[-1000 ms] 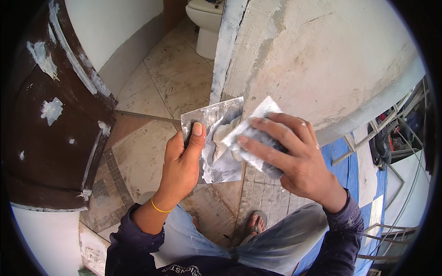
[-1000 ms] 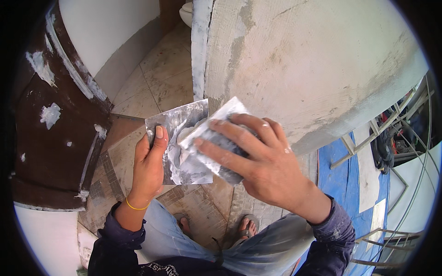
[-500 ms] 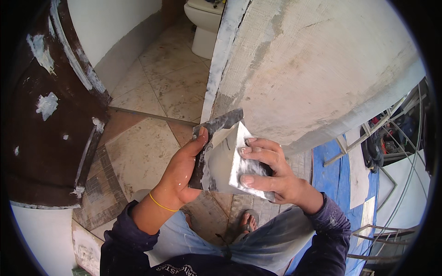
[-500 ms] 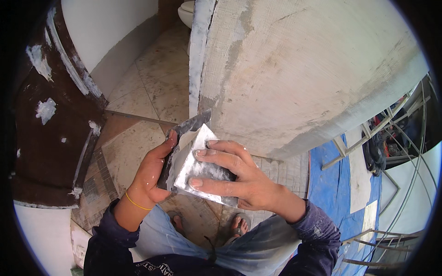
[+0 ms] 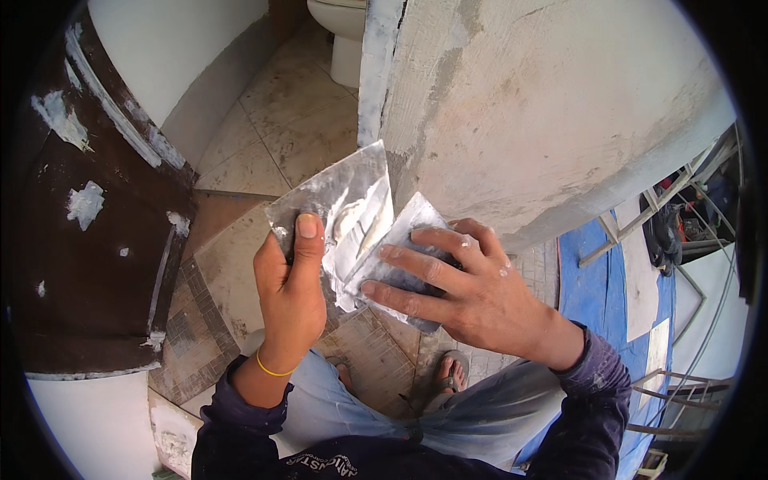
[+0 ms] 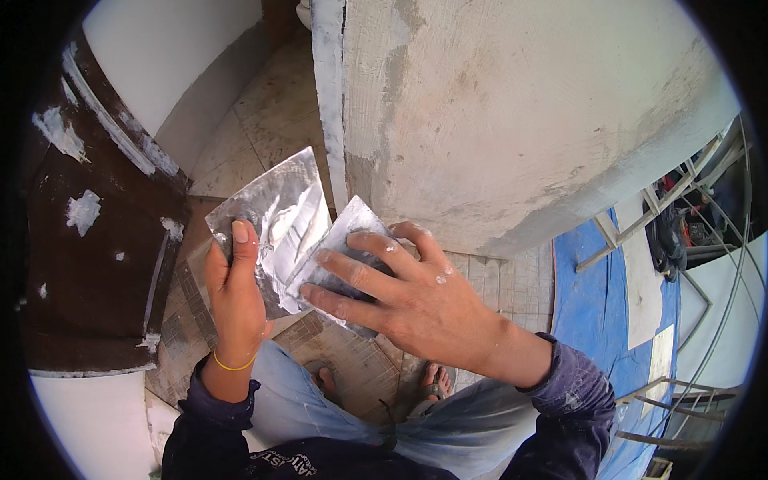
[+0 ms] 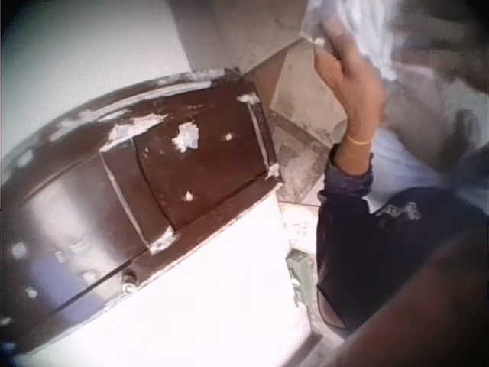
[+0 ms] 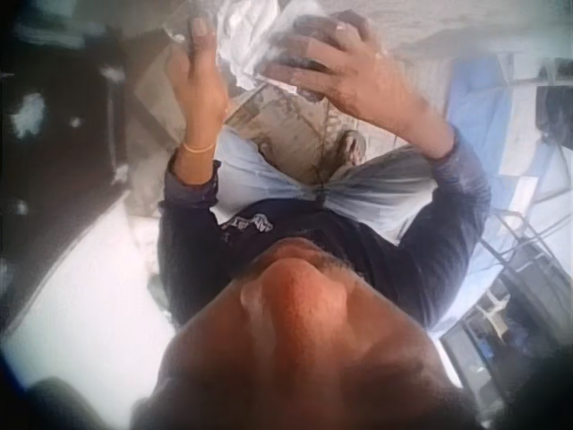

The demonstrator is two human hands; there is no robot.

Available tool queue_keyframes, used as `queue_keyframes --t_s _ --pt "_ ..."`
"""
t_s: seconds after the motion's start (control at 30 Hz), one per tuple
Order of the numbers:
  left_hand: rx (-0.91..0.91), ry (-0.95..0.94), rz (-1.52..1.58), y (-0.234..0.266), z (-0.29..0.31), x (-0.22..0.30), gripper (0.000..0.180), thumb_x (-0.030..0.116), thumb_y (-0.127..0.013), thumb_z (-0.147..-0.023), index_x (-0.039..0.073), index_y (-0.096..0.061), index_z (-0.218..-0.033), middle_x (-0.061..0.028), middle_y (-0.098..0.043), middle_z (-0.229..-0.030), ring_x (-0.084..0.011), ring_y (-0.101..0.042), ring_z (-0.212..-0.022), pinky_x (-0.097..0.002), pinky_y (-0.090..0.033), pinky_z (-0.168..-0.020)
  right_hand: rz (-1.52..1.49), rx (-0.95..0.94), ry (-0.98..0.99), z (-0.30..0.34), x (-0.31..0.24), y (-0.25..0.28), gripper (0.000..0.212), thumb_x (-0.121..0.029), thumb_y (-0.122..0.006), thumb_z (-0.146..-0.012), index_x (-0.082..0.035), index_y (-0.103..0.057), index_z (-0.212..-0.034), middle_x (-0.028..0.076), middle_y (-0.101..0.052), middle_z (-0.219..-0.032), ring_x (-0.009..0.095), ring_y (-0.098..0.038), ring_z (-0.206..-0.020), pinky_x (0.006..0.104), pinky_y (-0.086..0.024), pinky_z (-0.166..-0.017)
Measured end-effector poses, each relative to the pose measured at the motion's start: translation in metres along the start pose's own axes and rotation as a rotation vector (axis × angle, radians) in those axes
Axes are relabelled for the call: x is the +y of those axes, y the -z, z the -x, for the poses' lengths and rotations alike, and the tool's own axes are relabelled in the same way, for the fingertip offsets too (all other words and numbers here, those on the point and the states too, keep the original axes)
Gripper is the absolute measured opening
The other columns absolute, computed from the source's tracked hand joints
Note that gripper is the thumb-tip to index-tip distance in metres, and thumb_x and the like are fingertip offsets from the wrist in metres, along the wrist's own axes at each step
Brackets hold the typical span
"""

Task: The person applies white plaster to a wall using a trowel and a smaller putty knife, smoothing the surface along the lower section and near a door frame. They repeatedly scoop plaster from a board and spread it onto the wall.

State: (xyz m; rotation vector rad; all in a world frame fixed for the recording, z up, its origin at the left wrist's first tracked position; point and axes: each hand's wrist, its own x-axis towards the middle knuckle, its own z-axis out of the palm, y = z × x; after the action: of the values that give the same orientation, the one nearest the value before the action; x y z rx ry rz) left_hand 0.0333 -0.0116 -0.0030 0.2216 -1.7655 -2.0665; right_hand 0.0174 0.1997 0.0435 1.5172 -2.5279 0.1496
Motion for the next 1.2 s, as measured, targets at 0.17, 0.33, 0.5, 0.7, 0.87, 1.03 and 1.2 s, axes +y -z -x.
queue_keyframes --t_s 0.17,0.33,0.5,0.7,0.87,1.03,1.2 --pt "0.402 -0.092 0.213 0.022 -0.035 0.000 0.035 0.031 -0.053 -0.102 0.000 -0.055 -0.117 -0.0069 -0.059 -0.112 -0.0150 -0.055 -0.102 -0.0316 -0.047 -0.089 -0.489 -0.042 -0.158 0.013 0.002 -0.047 0.050 -0.009 -0.057 -0.090 -0.026 -0.053 -0.136 0.000 -0.053 -0.129 0.021 -0.053 -0.115 0.0454 -0.044 -0.095" --pt "0.310 0.064 0.400 0.027 -0.064 -0.022 0.046 0.034 -0.049 -0.103 0.001 -0.046 -0.134 -0.0104 -0.053 -0.133 -0.0224 -0.055 -0.119 -0.0390 -0.047 -0.099 -2.264 0.446 -0.959 -0.001 -0.019 -0.126 0.042 -0.018 -0.054 -0.098 -0.010 -0.044 -0.138 0.009 -0.054 -0.131 0.027 -0.058 -0.113 0.0490 -0.050 -0.095" --pt "0.311 0.175 0.442 0.026 -0.071 -0.035 0.044 0.029 -0.045 -0.104 0.001 -0.047 -0.137 -0.0091 -0.054 -0.136 -0.0225 -0.053 -0.123 -0.0393 -0.040 -0.106 -2.633 0.816 -0.951 -0.025 -0.023 -0.189 0.049 -0.029 -0.061 -0.094 -0.006 -0.044 -0.134 0.011 -0.056 -0.128 0.028 -0.058 -0.114 0.0510 -0.050 -0.099" --pt "0.265 0.166 0.487 0.041 -0.075 -0.042 0.043 0.030 -0.047 -0.103 0.003 -0.048 -0.136 -0.0071 -0.055 -0.136 -0.0222 -0.053 -0.123 -0.0395 -0.040 -0.106 -2.975 1.208 -0.800 -0.056 -0.006 -0.222 0.029 -0.021 -0.051 -0.098 -0.002 -0.054 -0.119 0.014 -0.064 -0.113 0.028 -0.063 -0.101 0.0418 -0.053 -0.089" --pt "0.366 0.218 0.399 0.049 -0.083 -0.051 0.041 0.029 -0.048 -0.102 0.004 -0.050 -0.135 -0.0064 -0.056 -0.134 -0.0227 -0.054 -0.120 -0.0395 -0.039 -0.107 -3.213 1.493 -0.439 -0.085 0.020 -0.230 0.028 -0.016 -0.041 -0.102 0.003 -0.054 -0.117 0.017 -0.065 -0.110 0.029 -0.063 -0.100 0.0407 -0.054 -0.088" --pt "0.413 0.288 0.379 0.051 -0.083 -0.054 0.038 0.027 -0.045 -0.103 0.005 -0.050 -0.134 -0.0071 -0.057 -0.133 -0.0225 -0.054 -0.121 -0.0401 -0.040 -0.106 -3.253 1.563 -0.454 -0.091 0.032 -0.234 0.027 -0.014 -0.043 -0.100 0.004 -0.055 -0.117 0.017 -0.065 -0.110 0.029 -0.063 -0.101 0.0400 -0.055 -0.089" --pt "0.367 0.311 0.389 0.053 -0.084 -0.058 0.033 0.026 -0.050 -0.102 0.007 -0.056 -0.128 -0.0033 -0.064 -0.124 -0.0190 -0.062 -0.111 -0.0390 -0.049 -0.098 -3.323 1.597 -0.470 -0.094 0.031 -0.243 0.026 -0.013 -0.047 -0.097 0.002 -0.055 -0.118 0.017 -0.066 -0.113 0.028 -0.064 -0.101 0.0397 -0.055 -0.090"
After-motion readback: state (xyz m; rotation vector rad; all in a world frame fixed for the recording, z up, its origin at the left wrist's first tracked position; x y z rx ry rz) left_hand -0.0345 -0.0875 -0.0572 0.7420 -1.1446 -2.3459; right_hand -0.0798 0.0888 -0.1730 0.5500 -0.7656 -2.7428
